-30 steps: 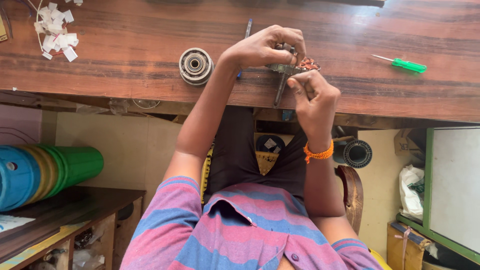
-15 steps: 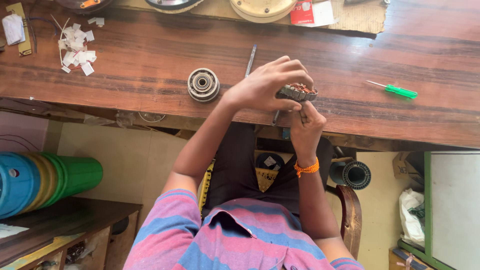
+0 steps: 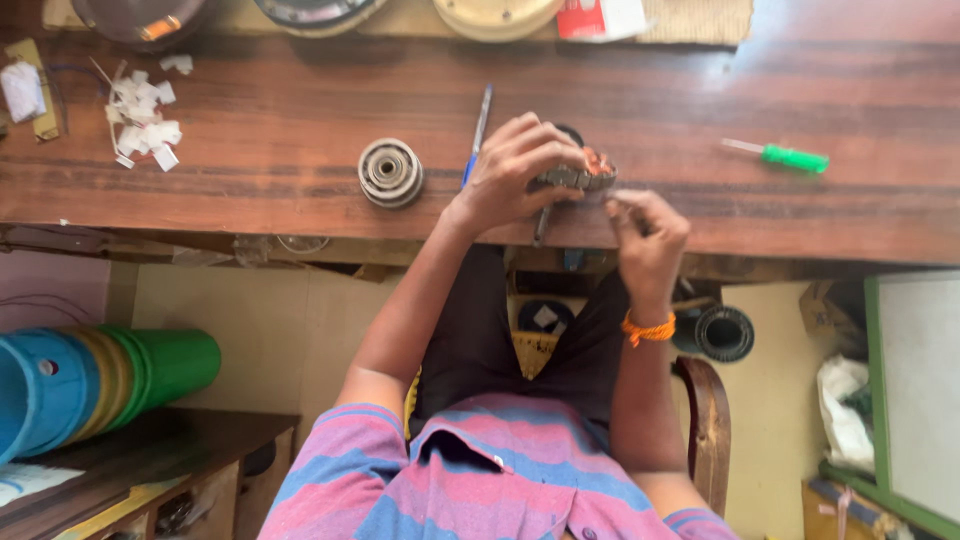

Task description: The person sits at a workbench holding a small electric motor armature with copper windings and repeatedly picks and pulls at the windings and components with their fingers, working around the part. A screwdriver and a bearing-like part rest on the bench unused while they work by hand.

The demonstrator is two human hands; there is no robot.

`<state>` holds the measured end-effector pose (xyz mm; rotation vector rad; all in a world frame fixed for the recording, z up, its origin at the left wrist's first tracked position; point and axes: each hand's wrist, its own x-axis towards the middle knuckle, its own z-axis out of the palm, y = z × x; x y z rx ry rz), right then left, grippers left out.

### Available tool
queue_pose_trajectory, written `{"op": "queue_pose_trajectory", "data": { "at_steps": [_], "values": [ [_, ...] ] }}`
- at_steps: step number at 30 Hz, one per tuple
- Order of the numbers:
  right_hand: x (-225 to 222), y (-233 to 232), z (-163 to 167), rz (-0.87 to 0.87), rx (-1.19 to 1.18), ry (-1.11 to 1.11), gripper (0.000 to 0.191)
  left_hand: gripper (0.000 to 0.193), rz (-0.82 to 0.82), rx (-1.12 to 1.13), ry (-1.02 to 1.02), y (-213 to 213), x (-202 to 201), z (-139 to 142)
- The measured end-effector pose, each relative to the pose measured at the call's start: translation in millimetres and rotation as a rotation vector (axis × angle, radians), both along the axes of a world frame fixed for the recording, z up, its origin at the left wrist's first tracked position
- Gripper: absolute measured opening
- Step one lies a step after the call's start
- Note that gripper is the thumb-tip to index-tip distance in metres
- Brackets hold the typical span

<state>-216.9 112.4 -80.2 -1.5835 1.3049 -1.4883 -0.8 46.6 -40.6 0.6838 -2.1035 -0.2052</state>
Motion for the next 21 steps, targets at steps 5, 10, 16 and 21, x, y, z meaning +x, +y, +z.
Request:
{"op": "queue_pose_trajectory", "data": {
  "at_steps": [5, 10, 16, 21],
  "values": [
    [-14.6, 4.9, 14.9, -0.008, 0.034, -0.023, 0.003, 0.039, 0.004, -0.028, 0.009, -3.2, -0.3, -11.9],
    [-9.2, -8.3, 35.8, 0.049, -0.019, 0.025, 0.004, 0.04, 0.018, -0.007, 0.0, -2.6, 0.0, -17.7],
    [-0.3, -43.0, 44.5, 0.046, -0.118, 0.158, 0.004, 0.04, 0.041, -0.01, -0.003, 1.1, -3.2, -8.1],
    [8.3, -59.7, 45.6, 0.083, -0.117, 0.165, 0.002, 0.049, 0.05, 0.319, 0.108, 8.4, -8.1, 17.6]
  ]
}}
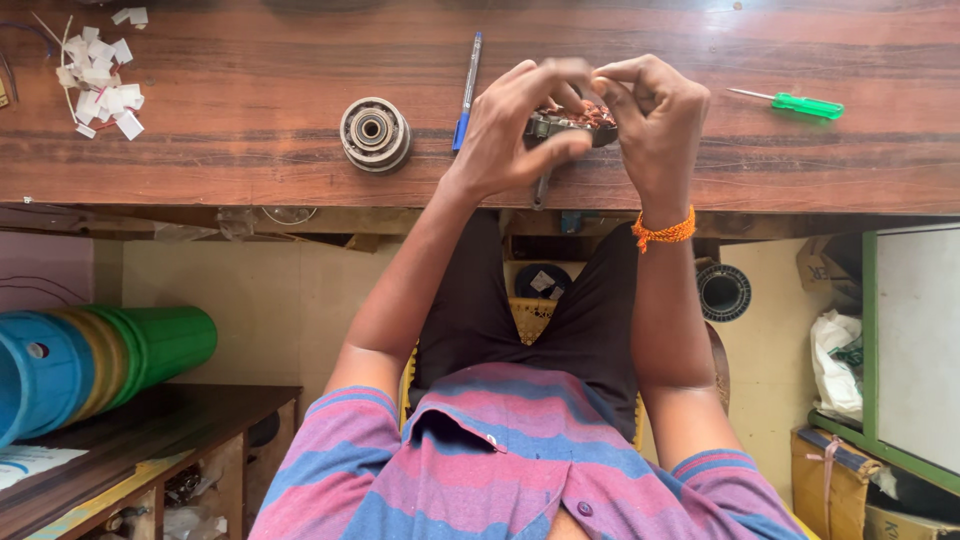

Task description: The person sits at a workbench holding a small electric motor armature with copper windings and repeatedly picks and pulls at the windings and components with their fingers, working around the part. A screwdriver and a bearing-like part rest on the bench unused while they work by hand.

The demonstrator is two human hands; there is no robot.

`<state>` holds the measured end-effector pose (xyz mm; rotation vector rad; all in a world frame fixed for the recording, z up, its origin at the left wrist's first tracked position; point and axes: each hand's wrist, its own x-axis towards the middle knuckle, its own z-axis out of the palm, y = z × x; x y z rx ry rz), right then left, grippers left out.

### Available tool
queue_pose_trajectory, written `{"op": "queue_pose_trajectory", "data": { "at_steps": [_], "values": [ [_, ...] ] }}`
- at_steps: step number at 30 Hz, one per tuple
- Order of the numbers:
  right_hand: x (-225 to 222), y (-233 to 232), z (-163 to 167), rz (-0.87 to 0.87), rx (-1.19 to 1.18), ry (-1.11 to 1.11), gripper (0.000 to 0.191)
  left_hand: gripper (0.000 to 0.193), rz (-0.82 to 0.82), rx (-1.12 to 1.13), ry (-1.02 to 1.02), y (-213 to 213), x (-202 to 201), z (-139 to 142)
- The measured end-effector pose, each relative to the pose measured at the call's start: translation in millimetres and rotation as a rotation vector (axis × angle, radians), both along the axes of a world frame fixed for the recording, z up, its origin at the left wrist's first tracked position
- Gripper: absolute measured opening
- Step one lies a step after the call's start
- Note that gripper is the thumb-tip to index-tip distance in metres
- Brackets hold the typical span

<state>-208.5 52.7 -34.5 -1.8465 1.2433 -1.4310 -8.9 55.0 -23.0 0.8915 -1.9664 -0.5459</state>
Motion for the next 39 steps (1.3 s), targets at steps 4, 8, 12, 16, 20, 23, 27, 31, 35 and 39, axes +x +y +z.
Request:
{"op": "queue_pose_trajectory", "data": {
  "at_steps": [4, 8, 12, 16, 20, 23, 27, 31, 35, 39],
  "values": [
    [3.3, -0.8, 1.1, -0.072, -0.016, 0.025, 0.007, 0.045, 0.108, 0.413, 0.008, -7.6, -15.5, 15.8],
    [2.4, 1.9, -0.5, -0.095, -0.041, 0.008, 0.012, 0.019, 0.041, 0.258, -0.086, -22.7, -17.1, 15.7],
    [2.5, 19.1, -2.2, 0.069, -0.087, 0.003, 0.012, 0.015, -0.324, 0.416, 0.083, -30.2, 11.3, 9.8],
    [15.9, 46.9, -3.6, 0.0, -0.092, 0.13, 0.011, 0.019, -0.468, 0.477, 0.072, -37.6, 24.9, 5.8],
    [26.4, 60.7, -3.1, -0.056, 0.026, 0.067, 0.01, 0.019, -0.483, 0.421, -0.031, -46.6, 21.1, 0.9],
    [31.3, 63.5, -9.0, -0.014, -0.02, 0.025, 0.007, 0.019, -0.526, 0.399, -0.007, -49.0, 22.1, -2.3],
    [42.2, 69.4, -29.4, 0.009, -0.063, -0.018, 0.004, 0.024, -0.508, 0.215, 0.043, -41.3, 24.6, -2.3],
    [37.8, 71.2, -49.6, -0.083, 0.029, -0.118, 0.001, 0.033, -0.258, -0.127, -0.06, -16.3, 16.0, -6.2],
    [11.8, 68.8, -54.9, -0.098, -0.014, -0.152, 0.002, 0.035, -0.116, -0.257, -0.132, -9.2, 7.6, -13.7],
    [-6.8, 63.5, -43.7, -0.17, -0.102, -0.021, 0.005, 0.036, -0.093, -0.322, -0.115, -12.7, 7.3, -23.5]
  ]
}}
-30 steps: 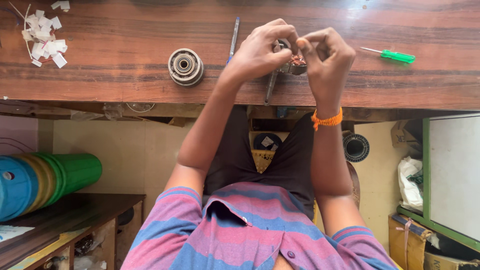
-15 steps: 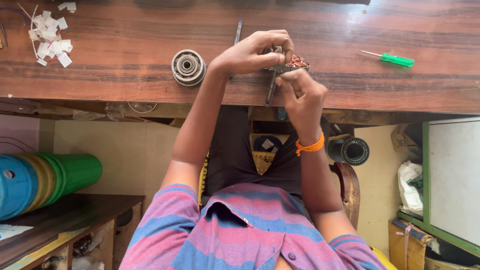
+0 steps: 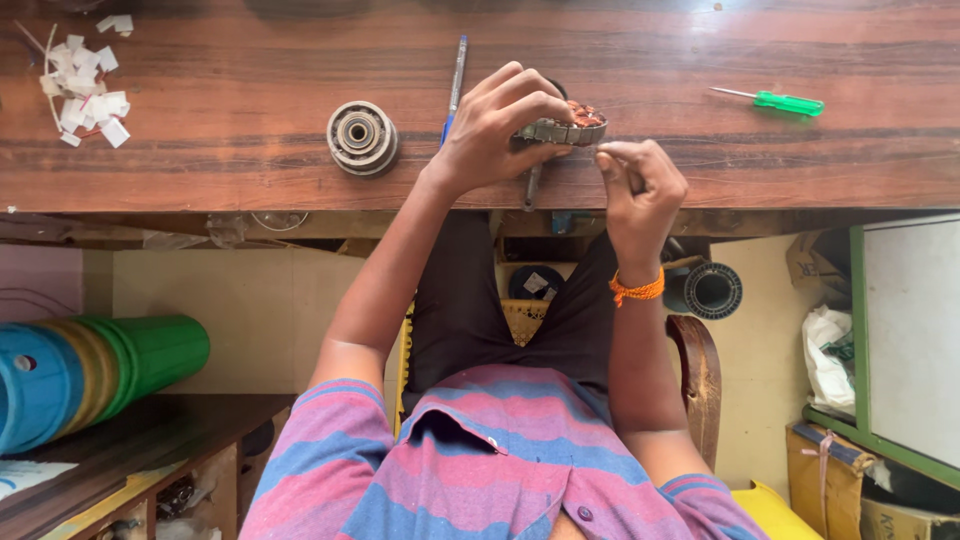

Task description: The person sits at a workbench holding a small electric motor armature with copper windings and repeatedly picks and pulls at the windings and components with their fingers, working around the part. A screwdriver and a bearing-like part rest on the bench unused while they work by hand.

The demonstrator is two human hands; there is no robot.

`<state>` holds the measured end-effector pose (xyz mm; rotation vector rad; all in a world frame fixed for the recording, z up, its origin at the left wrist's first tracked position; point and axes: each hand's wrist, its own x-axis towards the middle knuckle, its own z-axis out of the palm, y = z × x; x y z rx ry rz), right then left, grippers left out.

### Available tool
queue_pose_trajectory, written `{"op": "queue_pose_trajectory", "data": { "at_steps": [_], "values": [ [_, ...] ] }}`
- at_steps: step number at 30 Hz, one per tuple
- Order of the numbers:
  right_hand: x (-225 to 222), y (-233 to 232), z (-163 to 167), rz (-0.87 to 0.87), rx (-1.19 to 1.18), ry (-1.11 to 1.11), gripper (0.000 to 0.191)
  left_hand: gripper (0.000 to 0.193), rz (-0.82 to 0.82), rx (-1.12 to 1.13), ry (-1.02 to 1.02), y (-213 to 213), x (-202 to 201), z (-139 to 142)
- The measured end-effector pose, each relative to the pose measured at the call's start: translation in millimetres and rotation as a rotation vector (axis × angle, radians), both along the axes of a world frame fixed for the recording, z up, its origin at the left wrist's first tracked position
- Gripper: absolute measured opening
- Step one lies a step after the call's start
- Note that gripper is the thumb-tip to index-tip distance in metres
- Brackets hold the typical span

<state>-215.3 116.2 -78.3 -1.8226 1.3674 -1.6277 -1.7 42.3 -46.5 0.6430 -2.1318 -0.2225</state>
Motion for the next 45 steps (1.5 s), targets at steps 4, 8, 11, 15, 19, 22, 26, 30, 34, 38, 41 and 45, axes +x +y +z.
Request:
{"op": "queue_pose_trajectory", "data": {
  "at_steps": [4, 8, 11, 15, 19, 22, 26, 30, 34, 38, 41, 45],
  "values": [
    [-2.0, -6.9, 15.8, 0.057, -0.011, 0.005, 0.006, 0.035, -0.008, -0.01, 0.024, -1.5, 0.3, -5.1],
    [0.6, -24.8, 26.4, 0.065, -0.049, 0.069, 0.007, 0.036, 0.005, -0.018, 0.011, 2.1, -0.2, -0.1],
    [1.9, -39.6, 27.6, 0.099, -0.042, 0.084, 0.004, 0.034, 0.04, -0.019, -0.008, 7.7, -3.9, 8.0],
    [1.9, -63.8, 28.8, 0.089, -0.098, 0.131, 0.007, 0.032, 0.079, 0.316, 0.09, 9.8, -13.1, 17.1],
    [-1.2, -68.7, 31.2, 0.139, -0.034, 0.04, 0.015, 0.028, 0.144, 0.592, 0.08, -7.4, -26.4, 21.4],
    [-3.3, -66.5, 31.9, 0.058, -0.024, 0.099, 0.025, 0.024, 0.056, 0.608, 0.076, -21.8, -28.0, 23.4],
    [-1.7, -60.9, 30.7, 0.143, 0.023, 0.048, 0.028, 0.018, -0.164, 0.783, 0.091, -25.2, -9.4, 26.0],
    [8.0, -35.7, 29.6, 0.159, 0.005, 0.142, 0.024, 0.019, -0.33, 0.903, 0.095, -26.2, 7.8, 28.7],
    [18.5, -9.9, 36.5, 0.132, 0.119, 0.077, 0.018, 0.018, -0.431, 0.793, 0.06, -33.3, 9.3, 26.7],
    [26.8, -0.9, 46.4, 0.155, 0.113, 0.034, 0.014, 0.02, -0.48, 0.679, 0.031, -37.3, 12.4, 18.9],
    [31.3, 1.7, 48.3, 0.168, 0.088, 0.069, 0.013, 0.03, -0.479, 0.713, 0.048, -37.6, 15.7, 13.9],
    [34.7, 4.0, 37.6, 0.151, 0.047, 0.101, 0.011, 0.042, -0.498, 0.578, 0.065, -33.1, 18.3, 15.1]
  ]
}}
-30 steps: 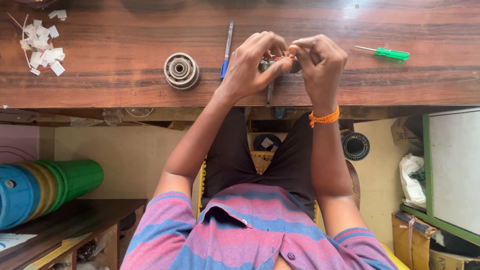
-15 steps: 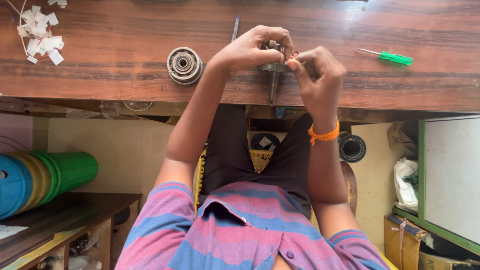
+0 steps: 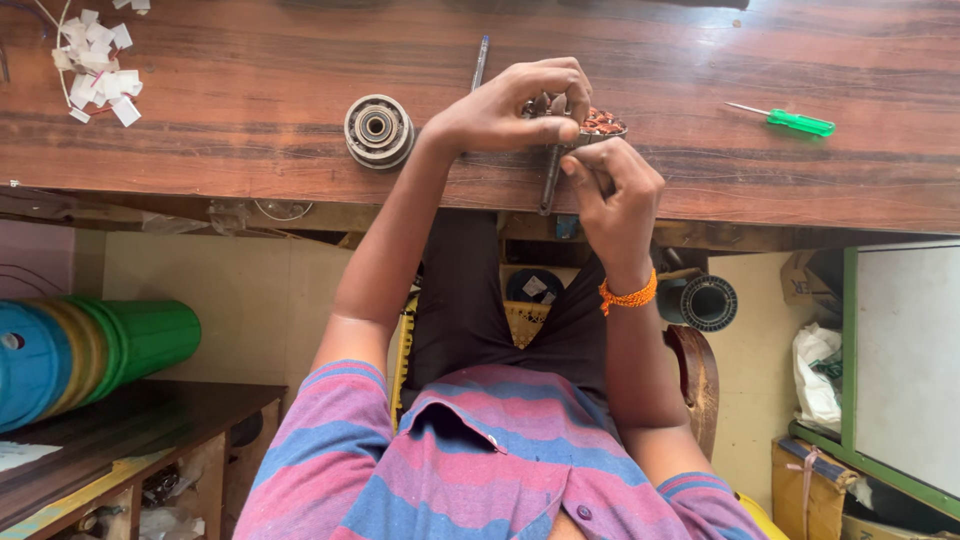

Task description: The person sits at a workbench holding a small electric motor armature with copper windings and repeatedly picks and pulls at the windings and components with their fingers, working around the part. A screwdriver and a bearing-like part rest on the bench unused while they work by hand.

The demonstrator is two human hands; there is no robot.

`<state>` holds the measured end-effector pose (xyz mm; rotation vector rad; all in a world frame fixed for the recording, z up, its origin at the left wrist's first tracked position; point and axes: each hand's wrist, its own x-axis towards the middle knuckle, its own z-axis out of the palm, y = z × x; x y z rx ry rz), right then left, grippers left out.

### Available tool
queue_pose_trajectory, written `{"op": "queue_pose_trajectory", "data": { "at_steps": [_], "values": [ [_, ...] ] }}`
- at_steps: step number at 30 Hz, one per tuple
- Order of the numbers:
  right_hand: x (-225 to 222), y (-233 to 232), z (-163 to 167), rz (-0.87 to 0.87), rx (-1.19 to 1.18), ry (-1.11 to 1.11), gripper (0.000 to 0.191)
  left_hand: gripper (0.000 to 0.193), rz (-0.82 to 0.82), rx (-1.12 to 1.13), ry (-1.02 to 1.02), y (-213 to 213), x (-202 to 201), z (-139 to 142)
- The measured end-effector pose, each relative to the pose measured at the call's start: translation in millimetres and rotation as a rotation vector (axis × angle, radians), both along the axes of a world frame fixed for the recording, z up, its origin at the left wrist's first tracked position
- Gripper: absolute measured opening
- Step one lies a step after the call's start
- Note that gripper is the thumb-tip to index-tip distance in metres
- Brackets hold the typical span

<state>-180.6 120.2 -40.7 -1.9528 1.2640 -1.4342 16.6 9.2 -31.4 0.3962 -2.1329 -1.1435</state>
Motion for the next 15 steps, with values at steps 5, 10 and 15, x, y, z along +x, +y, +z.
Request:
{"op": "queue_pose_trajectory", "data": {
  "at_steps": [5, 10, 15],
  "values": [
    [2.1, 8.9, -31.8, -0.045, 0.046, -0.11, 0.006, 0.05, 0.253, -0.339, -0.134, 25.0, -5.6, 5.0],
    [-13.0, 13.1, -53.9, -0.116, 0.144, -0.203, 0.01, 0.045, 0.463, -0.462, -0.168, 40.8, -16.5, 1.4],
    [-39.7, 8.1, -37.0, -0.034, 0.146, -0.184, 0.004, 0.041, 0.538, -0.519, -0.147, 39.2, -22.4, -8.4]
  ]
}}
